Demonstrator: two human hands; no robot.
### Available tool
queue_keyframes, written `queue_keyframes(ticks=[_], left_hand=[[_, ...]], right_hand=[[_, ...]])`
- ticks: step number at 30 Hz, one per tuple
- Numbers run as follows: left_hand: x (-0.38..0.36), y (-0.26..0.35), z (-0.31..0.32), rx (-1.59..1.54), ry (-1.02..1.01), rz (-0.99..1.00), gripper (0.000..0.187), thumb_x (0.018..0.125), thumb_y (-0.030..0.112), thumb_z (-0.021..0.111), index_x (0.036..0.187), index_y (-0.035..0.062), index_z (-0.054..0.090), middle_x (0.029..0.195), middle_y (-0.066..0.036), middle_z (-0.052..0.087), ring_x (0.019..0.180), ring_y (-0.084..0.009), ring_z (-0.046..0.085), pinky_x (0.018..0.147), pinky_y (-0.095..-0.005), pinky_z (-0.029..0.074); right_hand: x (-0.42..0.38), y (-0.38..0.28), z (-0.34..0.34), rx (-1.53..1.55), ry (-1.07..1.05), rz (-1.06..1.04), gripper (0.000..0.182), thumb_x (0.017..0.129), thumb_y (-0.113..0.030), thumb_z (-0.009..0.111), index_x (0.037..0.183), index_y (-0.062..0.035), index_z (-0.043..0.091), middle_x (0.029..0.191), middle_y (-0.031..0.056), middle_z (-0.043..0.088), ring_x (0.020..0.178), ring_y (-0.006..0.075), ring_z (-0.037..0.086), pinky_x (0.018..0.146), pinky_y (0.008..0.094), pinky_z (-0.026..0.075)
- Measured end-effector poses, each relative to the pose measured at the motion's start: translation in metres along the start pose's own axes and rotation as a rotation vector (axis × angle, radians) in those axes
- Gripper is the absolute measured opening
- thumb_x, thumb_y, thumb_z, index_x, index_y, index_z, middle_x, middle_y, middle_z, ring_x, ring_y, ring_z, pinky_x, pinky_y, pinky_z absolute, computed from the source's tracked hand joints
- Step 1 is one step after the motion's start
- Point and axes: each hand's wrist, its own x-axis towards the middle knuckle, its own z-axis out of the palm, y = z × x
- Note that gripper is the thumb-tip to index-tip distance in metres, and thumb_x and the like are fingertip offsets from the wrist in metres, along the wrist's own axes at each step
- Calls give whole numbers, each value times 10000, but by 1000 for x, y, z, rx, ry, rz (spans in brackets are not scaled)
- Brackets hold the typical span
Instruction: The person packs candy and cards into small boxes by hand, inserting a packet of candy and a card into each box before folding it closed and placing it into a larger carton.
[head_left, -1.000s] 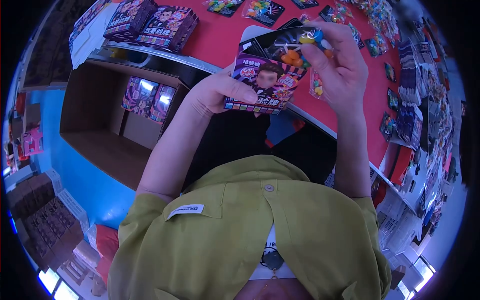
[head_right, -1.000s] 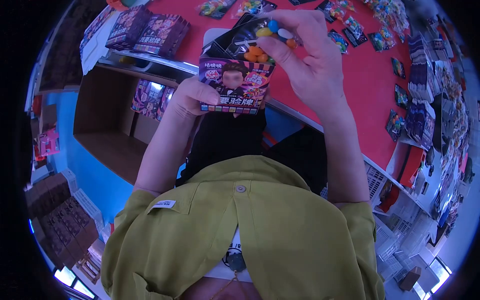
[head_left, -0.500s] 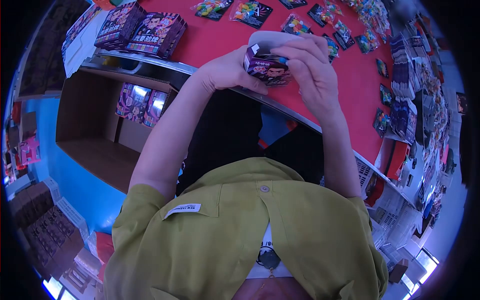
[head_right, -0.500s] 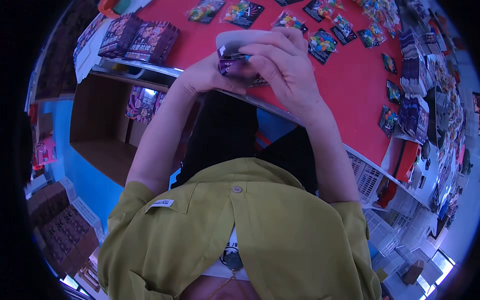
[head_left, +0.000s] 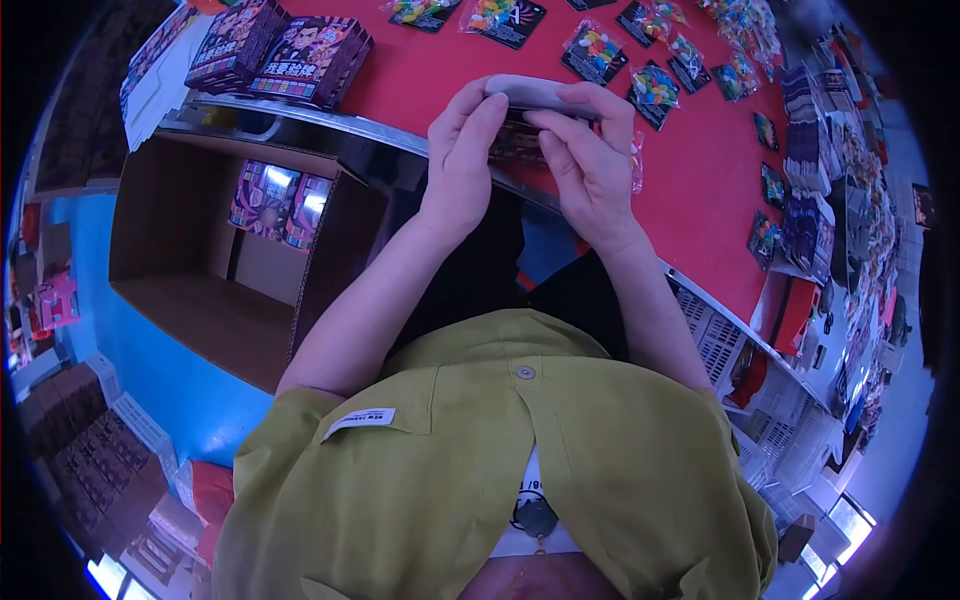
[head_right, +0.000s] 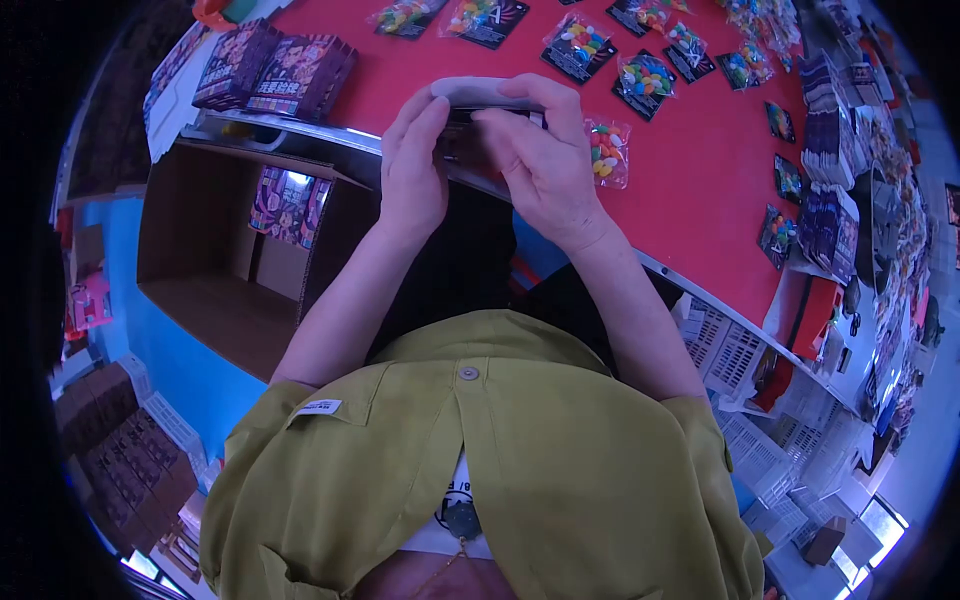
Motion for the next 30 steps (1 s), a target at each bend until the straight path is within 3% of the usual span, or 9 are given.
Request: queue_keyframes(ticks=[4, 6, 9, 13, 14, 15, 18, 20, 30], left_hand=[[3, 0, 1, 93, 40, -21, 249, 896, 129, 500, 1084, -9, 587, 914, -27, 604, 874, -74, 540, 809, -228, 419], [5, 2, 1, 66, 70, -68, 224, 876, 109, 512, 1039, -6, 612, 895, -26, 610, 848, -81, 550, 796, -228, 427], [10, 7, 3, 0, 127, -139, 189, 833, 50, 528, 967, 1, 653, 892, -32, 630, 811, -98, 576, 778, -234, 447], [16, 9, -8, -55, 16, -69, 162, 810, -5, 584, 943, 4, 677, 971, -72, 662, 833, -145, 629, 787, -271, 493], [16, 10, -12, -55, 14, -69, 162, 810, -5, 584, 943, 4, 677, 971, -72, 662, 833, -145, 629, 787, -271, 493], [16, 12, -16, 293, -96, 187, 166, 807, 9, 615, 962, 9, 674, 981, -86, 664, 870, -169, 635, 797, -283, 501], [20, 19, -31, 800, -315, 603, 206, 791, 54, 673, 994, 21, 669, 987, -109, 664, 919, -213, 642, 795, -299, 517], [19, 24, -35, 970, -408, 766, 238, 777, 83, 700, 1006, 29, 668, 982, -118, 662, 931, -233, 643, 784, -303, 524], [19, 27, -27, 625, -338, 366, 147, 731, 33, 728, 872, 11, 692, 870, -97, 676, 795, -171, 653, 733, -263, 520]], right_hand=[[-3, -1, -4, 47, 111, 61, 203, 853, -22, 565, 1047, -59, 609, 1105, 85, 518, 1063, 213, 490, 920, 310, 408], [0, 1, -2, 792, 195, 545, 308, 856, 6, 530, 1163, -5, 547, 1159, 101, 514, 1127, 187, 471, 945, 311, 391], [3, 4, -10, 1255, 112, 869, 258, 842, 11, 536, 1094, -15, 585, 1085, 88, 574, 1082, 184, 515, 922, 314, 417], [-5, 9, -11, 1019, 128, 775, 273, 846, -17, 565, 1119, -20, 581, 1080, 103, 599, 1025, 212, 561, 902, 321, 436], [-10, 16, -14, 482, 23, 424, 276, 867, -43, 550, 1141, -13, 570, 1102, 120, 595, 1012, 228, 568, 909, 326, 428], [-11, 19, -17, -55, -74, 70, 283, 889, -68, 535, 1164, -6, 559, 1125, 137, 590, 999, 243, 575, 915, 332, 421], [-15, 19, -17, -232, -77, -153, 324, 839, -122, 627, 1156, -62, 591, 1054, 95, 609, 945, 250, 594, 803, 342, 471], [-12, 17, -24, -220, -92, -168, 323, 827, -130, 642, 1142, -70, 605, 1040, 83, 615, 938, 231, 591, 789, 332, 462], [-6, 6, -30, 158, -149, 225, 236, 826, -75, 648, 1060, -48, 674, 961, 57, 647, 875, 167, 539, 801, 283, 399]])
